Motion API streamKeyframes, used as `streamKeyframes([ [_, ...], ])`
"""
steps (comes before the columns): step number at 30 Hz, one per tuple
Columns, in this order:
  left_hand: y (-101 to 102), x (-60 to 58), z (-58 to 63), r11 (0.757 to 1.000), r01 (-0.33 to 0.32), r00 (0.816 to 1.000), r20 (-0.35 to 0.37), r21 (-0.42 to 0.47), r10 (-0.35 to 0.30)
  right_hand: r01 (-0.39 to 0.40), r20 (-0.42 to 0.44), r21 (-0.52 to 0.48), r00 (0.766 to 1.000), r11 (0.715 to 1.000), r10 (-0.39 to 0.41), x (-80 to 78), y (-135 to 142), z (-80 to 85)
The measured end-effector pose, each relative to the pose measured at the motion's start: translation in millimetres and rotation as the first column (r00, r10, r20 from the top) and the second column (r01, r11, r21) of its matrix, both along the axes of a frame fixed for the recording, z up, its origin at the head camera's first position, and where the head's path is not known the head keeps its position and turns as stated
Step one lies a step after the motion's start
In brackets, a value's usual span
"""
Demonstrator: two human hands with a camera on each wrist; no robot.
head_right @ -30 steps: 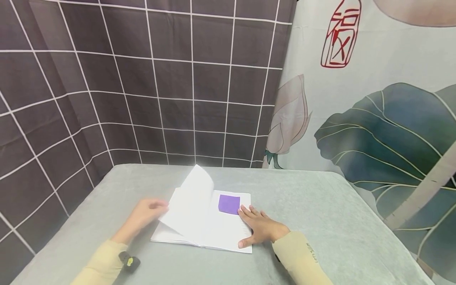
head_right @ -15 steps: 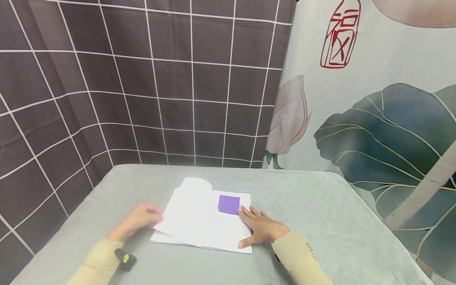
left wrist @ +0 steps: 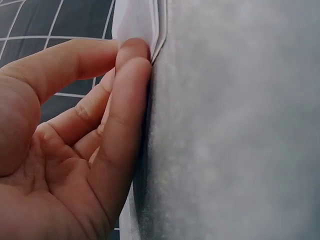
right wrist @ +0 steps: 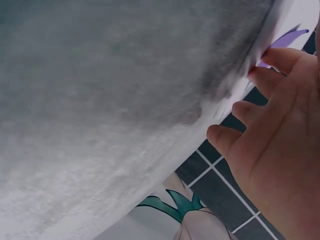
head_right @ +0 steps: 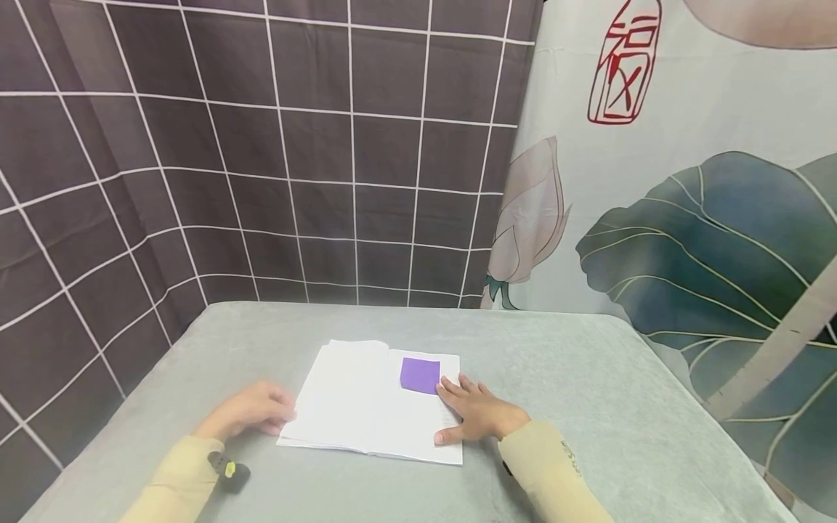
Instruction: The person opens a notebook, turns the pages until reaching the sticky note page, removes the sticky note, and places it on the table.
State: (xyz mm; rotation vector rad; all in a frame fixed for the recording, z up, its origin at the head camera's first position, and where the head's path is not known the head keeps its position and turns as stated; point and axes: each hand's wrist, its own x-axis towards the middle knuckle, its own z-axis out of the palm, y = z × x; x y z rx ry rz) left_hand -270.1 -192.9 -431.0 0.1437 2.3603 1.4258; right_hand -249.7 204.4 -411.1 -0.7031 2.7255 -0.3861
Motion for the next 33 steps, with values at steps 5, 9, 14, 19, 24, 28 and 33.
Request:
streamKeyframes([
  [5,-1.7,-0.2,0.3,1.0,0.017,1.0,0.009,0.008,-0.017,0.02,-0.056,0.058,0.998,0.998,-0.017,-1.9,-7.4,5.2],
  [9,-3.5,-1.0,0.5,0.999,0.037,0.999,0.015,0.015,-0.038,0.048,-0.133,0.092,0.99,0.995,-0.035,-6.3,-18.1,8.6],
  [14,-3.3,-0.9,3.3,0.999,0.05,0.999,0.018,0.015,-0.05,0.105,-0.228,0.095,0.97,0.99,-0.08,-13.2,-34.2,9.1],
  [19,-1.9,-0.9,4.5,0.999,0.053,0.998,0.019,0.008,-0.053,0.14,-0.31,0.073,0.944,0.987,-0.111,-19.8,-49.9,5.8],
  [24,-1.7,-2.5,2.4,0.999,0.054,0.998,0.02,0.006,-0.054,0.185,-0.396,0.056,0.906,0.981,-0.149,-25.3,-64.7,1.0],
  [28,-1.9,-2.4,1.4,0.998,0.054,0.998,0.022,0.009,-0.054,0.212,-0.447,0.042,0.878,0.976,-0.172,-27.0,-75.1,-2.7],
  [33,-1.6,-1.4,2.3,0.998,0.056,0.998,0.019,0.014,-0.057,0.251,-0.48,0.047,0.855,0.967,-0.198,-28.5,-82.1,-7.3],
])
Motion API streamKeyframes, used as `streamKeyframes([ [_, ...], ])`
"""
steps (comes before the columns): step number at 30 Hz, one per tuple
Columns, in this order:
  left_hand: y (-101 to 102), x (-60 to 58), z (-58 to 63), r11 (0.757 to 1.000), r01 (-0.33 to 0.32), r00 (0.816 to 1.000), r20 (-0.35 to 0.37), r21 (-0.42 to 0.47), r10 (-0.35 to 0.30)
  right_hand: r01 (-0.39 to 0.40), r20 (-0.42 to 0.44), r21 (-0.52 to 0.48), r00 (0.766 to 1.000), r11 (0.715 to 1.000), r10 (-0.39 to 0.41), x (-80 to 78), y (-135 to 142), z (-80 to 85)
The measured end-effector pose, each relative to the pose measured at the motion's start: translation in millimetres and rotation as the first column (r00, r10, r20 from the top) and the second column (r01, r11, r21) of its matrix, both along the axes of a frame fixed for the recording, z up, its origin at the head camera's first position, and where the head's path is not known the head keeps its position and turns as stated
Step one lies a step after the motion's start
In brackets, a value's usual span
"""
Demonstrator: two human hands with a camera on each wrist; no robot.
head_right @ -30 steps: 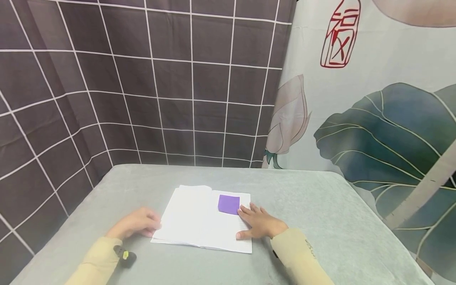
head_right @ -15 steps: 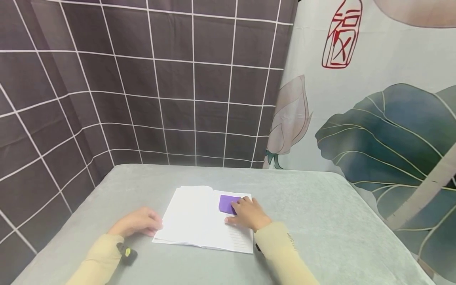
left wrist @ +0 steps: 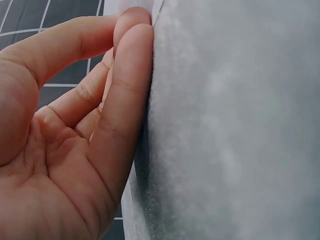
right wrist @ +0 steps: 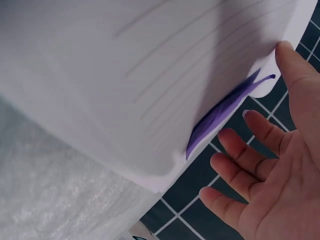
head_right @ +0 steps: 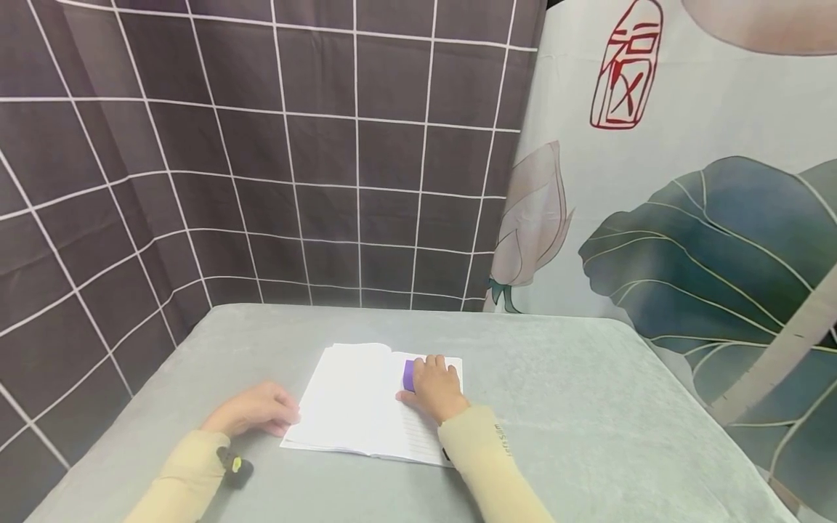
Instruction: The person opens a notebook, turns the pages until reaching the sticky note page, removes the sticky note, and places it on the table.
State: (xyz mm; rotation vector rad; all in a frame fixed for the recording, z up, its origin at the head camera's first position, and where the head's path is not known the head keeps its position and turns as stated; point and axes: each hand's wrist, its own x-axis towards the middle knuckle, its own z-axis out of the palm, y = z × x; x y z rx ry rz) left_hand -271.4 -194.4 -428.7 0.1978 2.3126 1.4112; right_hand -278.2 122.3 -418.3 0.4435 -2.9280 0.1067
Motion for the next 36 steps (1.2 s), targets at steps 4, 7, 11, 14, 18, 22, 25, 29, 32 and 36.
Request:
streamKeyframes([
  [4,0.0,0.6,0.2,1.0,-0.002,1.0,0.003,-0.001,0.002,0.016,-0.033,0.035,0.999,0.999,-0.015,-0.8,-2.0,-2.6],
  [7,0.3,0.1,-0.3,1.0,-0.008,1.0,0.005,-0.007,0.008,0.01,-0.074,0.051,0.997,0.999,-0.006,-0.3,-2.0,-3.0],
  [11,0.7,-1.3,-2.4,1.0,-0.011,1.0,0.009,-0.01,0.011,-0.013,-0.127,0.046,0.992,0.999,0.019,1.1,-0.7,-3.3],
  [14,0.6,-1.9,-3.2,1.0,-0.013,1.0,0.009,-0.011,0.013,-0.032,-0.151,0.036,0.988,0.999,0.037,1.3,-0.2,-2.7],
  [18,0.2,-2.1,-3.3,1.0,-0.009,1.0,0.005,-0.015,0.009,-0.043,-0.164,0.015,0.985,0.999,0.045,0.2,0.4,-0.2],
  [22,-0.1,-2.1,-2.8,1.0,-0.003,1.0,0.003,-0.018,0.003,-0.038,-0.157,-0.02,0.987,0.999,0.035,-0.8,2.7,3.2],
  [25,0.4,-2.3,-2.4,1.0,-0.007,1.0,0.003,-0.02,0.007,-0.023,-0.134,-0.061,0.991,0.998,0.015,-2.7,5.7,6.2],
  [29,1.0,-2.8,-3.0,0.999,-0.015,1.0,0.002,-0.029,0.015,0.035,-0.085,-0.117,0.995,0.992,-0.045,-6.3,10.5,9.5],
  [32,1.0,-3.0,-3.6,0.999,-0.017,1.0,-0.002,-0.037,0.017,0.094,-0.036,-0.164,0.994,0.982,-0.101,-7.7,14.7,11.2],
  [36,0.7,-2.7,-3.5,0.999,-0.012,1.0,-0.006,-0.042,0.012,0.146,0.023,-0.241,0.989,0.96,-0.145,-7.9,21.1,12.4],
])
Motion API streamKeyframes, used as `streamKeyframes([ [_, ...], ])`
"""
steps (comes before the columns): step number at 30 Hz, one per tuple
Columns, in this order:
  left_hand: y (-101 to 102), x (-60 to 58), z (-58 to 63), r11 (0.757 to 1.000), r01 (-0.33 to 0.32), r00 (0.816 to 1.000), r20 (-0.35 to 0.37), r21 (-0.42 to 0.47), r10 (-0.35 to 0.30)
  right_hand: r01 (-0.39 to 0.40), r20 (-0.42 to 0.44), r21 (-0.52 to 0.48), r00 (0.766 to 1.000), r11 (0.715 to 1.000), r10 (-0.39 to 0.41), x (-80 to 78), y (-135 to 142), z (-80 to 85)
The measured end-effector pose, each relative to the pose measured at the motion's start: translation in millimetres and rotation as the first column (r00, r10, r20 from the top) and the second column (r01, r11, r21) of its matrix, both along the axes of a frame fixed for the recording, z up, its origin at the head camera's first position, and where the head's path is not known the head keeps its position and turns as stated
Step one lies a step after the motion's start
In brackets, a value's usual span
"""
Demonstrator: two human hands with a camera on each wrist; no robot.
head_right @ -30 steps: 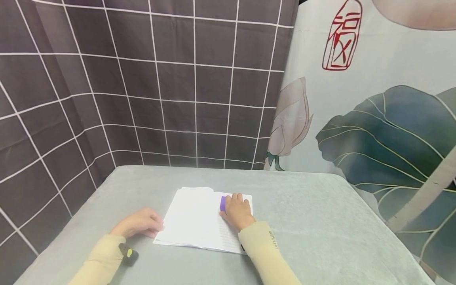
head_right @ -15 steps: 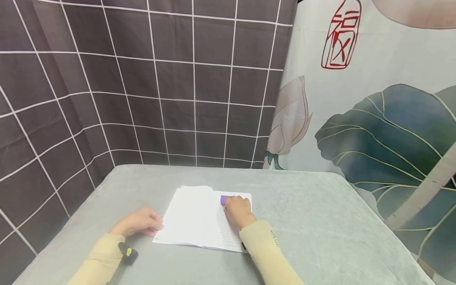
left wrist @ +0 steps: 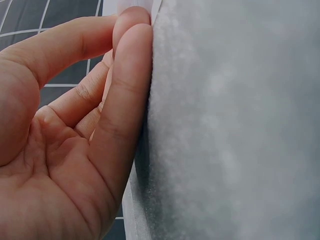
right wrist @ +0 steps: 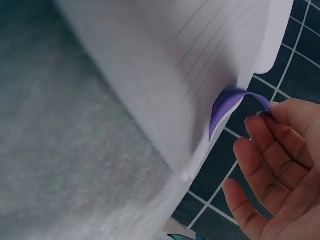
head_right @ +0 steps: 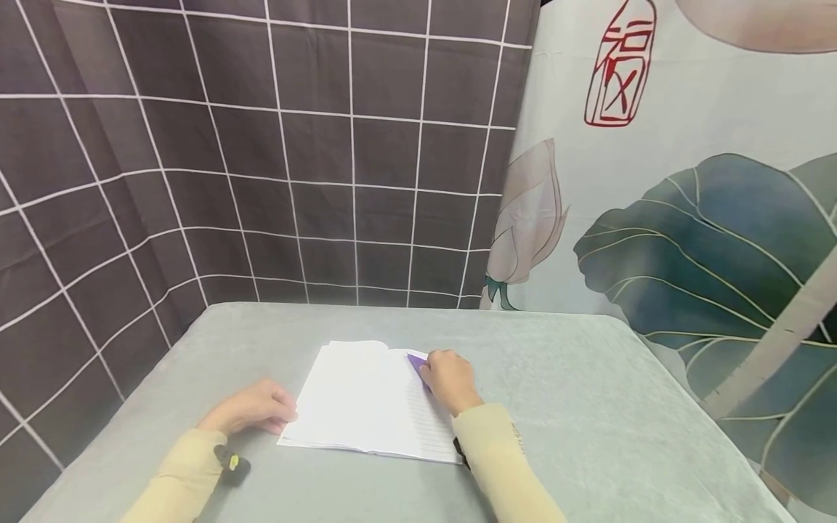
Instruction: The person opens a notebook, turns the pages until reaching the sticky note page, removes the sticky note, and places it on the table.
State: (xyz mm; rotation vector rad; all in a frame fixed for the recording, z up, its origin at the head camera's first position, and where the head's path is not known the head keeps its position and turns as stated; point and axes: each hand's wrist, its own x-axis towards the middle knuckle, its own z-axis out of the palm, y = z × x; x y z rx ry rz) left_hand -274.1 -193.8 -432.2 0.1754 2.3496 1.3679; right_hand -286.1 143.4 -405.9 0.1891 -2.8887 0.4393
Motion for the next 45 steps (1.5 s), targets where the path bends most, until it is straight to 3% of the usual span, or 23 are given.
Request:
streamKeyframes([
  [8,0.4,1.7,2.1,1.0,-0.001,1.0,-0.013,-0.03,0.0,0.05,0.031,-0.215,0.999,0.975,-0.045,-1.6,15.4,-2.6],
  [14,1.8,1.6,0.9,0.999,-0.024,1.0,-0.009,-0.045,0.023,0.097,0.038,-0.308,0.995,0.946,-0.09,-0.1,25.6,-5.4],
  [21,1.8,1.6,1.0,0.999,-0.032,0.999,-0.002,-0.044,0.032,0.146,0.031,-0.369,0.989,0.918,-0.145,0.0,37.3,-6.5],
  [40,4.0,1.4,1.5,0.996,-0.069,0.998,0.007,-0.06,0.069,0.186,0.054,-0.523,0.981,0.832,-0.186,6.9,79.3,-7.6],
  [45,5.7,1.6,1.5,0.994,-0.086,0.996,0.012,-0.06,0.087,0.187,0.049,-0.525,0.981,0.831,-0.19,8.7,87.6,-6.0],
])
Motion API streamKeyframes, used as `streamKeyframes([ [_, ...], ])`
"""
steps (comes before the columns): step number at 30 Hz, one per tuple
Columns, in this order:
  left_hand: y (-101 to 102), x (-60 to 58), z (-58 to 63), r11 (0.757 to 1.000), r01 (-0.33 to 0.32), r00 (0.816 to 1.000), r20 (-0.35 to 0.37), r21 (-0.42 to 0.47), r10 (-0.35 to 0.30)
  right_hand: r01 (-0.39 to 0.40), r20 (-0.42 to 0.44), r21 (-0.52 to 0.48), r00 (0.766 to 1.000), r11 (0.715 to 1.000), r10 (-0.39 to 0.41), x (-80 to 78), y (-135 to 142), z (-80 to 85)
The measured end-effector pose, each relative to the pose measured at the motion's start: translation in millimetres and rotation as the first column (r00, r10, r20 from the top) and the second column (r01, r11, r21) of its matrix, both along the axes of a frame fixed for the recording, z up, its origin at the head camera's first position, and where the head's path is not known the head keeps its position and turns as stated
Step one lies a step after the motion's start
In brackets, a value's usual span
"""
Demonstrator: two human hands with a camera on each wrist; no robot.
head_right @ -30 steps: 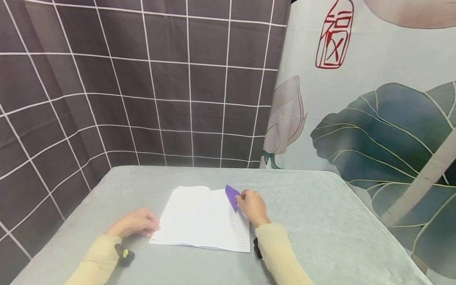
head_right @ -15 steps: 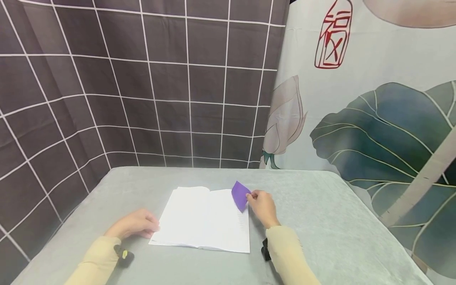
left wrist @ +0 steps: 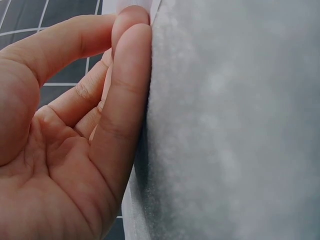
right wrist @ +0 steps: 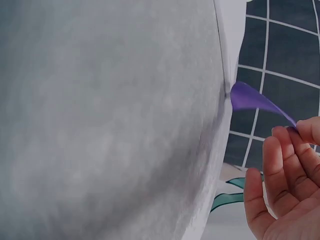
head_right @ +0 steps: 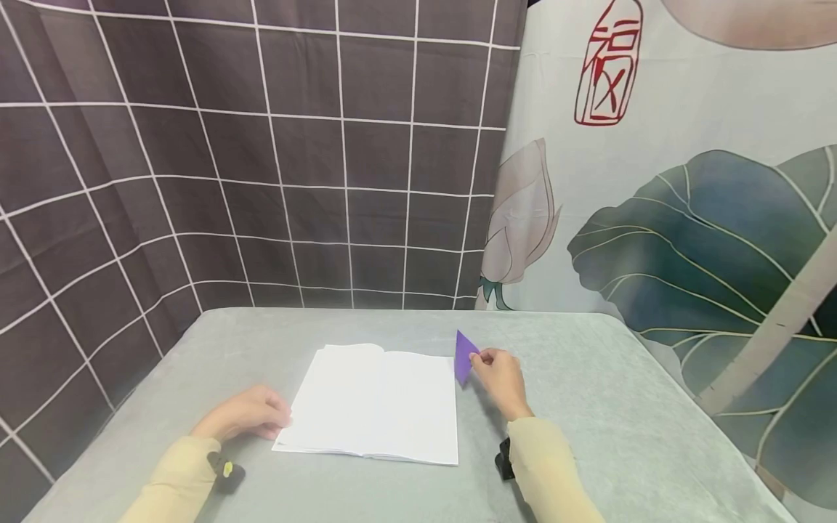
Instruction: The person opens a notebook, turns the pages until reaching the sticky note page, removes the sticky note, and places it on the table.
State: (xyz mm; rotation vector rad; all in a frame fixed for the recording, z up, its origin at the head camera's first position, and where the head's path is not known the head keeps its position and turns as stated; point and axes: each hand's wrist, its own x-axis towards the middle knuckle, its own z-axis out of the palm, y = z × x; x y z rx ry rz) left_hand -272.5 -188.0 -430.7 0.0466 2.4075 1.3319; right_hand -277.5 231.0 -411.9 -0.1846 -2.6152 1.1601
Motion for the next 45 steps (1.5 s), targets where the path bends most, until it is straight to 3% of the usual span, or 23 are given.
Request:
streamKeyframes([
  [10,-2.2,-0.7,2.8,0.996,0.077,0.997,-0.027,0.034,-0.076,0.021,-0.051,0.153,0.999,0.988,-0.014,3.7,14.1,4.0],
  [15,-3.0,-1.6,2.1,0.994,0.093,0.995,-0.027,0.05,-0.092,0.025,-0.117,0.309,0.993,0.951,0.012,4.5,19.3,5.9],
  [19,-3.0,-1.4,2.1,0.994,0.093,0.995,-0.024,0.052,-0.092,0.042,-0.245,0.509,0.964,0.86,0.098,4.6,21.5,5.4],
  [23,-3.0,-1.5,2.3,0.995,0.089,0.996,-0.022,0.044,-0.088,0.123,-0.391,0.691,0.892,0.712,0.225,3.3,22.1,2.0],
  [26,-3.4,-1.9,2.1,0.995,0.085,0.996,-0.019,0.042,-0.085,0.179,-0.432,0.772,0.852,0.61,0.296,1.4,20.8,-1.4],
  [29,-4.1,-2.3,1.4,0.995,0.083,0.996,-0.015,0.046,-0.083,0.196,-0.422,0.819,0.842,0.54,0.335,-0.2,17.8,-4.4],
  [33,-4.8,-1.4,1.1,0.995,0.081,0.997,-0.013,0.05,-0.08,0.183,-0.389,0.852,0.848,0.491,0.36,-1.1,12.7,-7.5],
  [39,-4.6,0.2,2.6,0.995,0.081,0.997,-0.012,0.056,-0.08,0.134,-0.297,0.897,0.888,0.42,0.352,-2.4,5.3,-12.8],
  [45,-4.6,0.1,2.6,0.995,0.081,0.997,-0.008,0.053,-0.08,0.115,-0.264,0.909,0.903,0.401,0.34,-2.4,1.3,-19.7],
])
